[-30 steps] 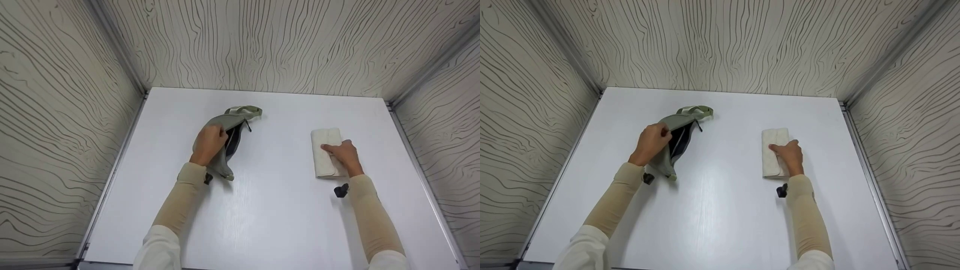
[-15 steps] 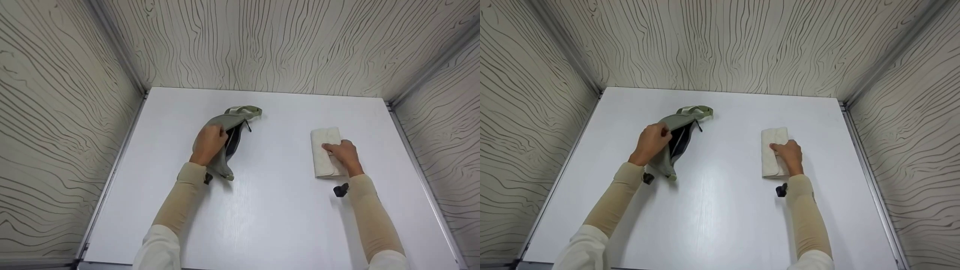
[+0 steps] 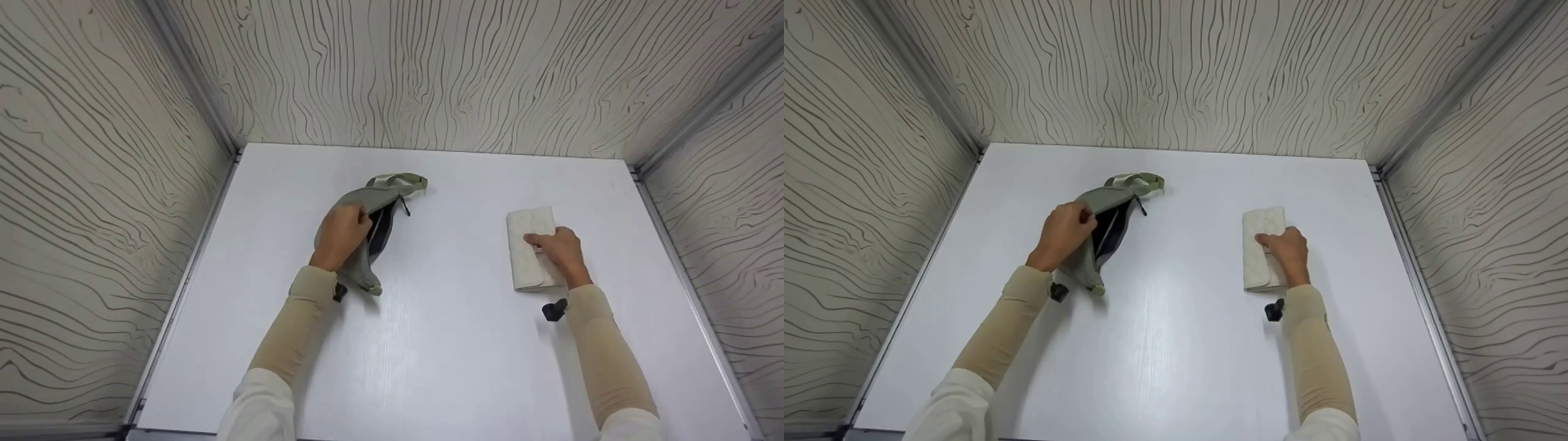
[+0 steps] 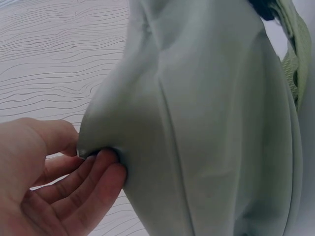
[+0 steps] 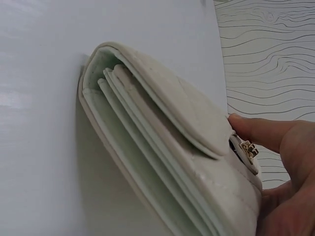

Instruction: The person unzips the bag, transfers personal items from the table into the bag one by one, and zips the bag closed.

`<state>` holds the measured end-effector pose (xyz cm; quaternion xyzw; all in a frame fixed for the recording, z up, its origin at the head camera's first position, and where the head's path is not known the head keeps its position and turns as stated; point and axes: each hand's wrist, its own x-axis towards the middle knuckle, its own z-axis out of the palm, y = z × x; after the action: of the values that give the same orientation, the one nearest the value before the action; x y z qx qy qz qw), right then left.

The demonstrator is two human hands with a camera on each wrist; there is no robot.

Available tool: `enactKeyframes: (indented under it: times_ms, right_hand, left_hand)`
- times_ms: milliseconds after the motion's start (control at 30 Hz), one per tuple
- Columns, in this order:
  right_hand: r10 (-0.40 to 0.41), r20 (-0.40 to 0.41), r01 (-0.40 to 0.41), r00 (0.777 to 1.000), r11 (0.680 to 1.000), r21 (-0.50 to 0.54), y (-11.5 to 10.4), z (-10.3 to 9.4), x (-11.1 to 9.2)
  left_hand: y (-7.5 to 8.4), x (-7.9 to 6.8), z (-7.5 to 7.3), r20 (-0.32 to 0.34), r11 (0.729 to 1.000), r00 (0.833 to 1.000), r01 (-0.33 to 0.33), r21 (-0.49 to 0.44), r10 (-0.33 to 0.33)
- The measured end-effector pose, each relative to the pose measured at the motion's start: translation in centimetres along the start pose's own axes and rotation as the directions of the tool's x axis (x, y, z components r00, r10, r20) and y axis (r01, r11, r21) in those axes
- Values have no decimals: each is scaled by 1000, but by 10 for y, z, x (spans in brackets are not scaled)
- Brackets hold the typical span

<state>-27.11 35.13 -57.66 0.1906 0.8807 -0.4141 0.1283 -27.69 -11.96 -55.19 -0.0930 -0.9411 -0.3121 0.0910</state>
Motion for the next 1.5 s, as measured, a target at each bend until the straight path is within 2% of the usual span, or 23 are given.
enactKeyframes:
  times_ms: [467,733,1233,1500]
  right_hand:
    - [-10,-35,10,999,1000,-8,-2,5,-2]
    - [-43,-47,43,998,999,3,0,6,1]
    - [-35,-63,35,997,999,-4,-7,4,0]
    - [-30,-64,31,998,999,17,-11,6,-1]
  left_hand:
    - [1,0,0,1,1000,1000,8,-1,-8]
    - [-1,1,1,-13,999,1000,-14,40,14]
    - [-1,0,1,-20,1000,1000,-11,9,11]
    - [1,0,1,-6,1000,1000,11,4,-11]
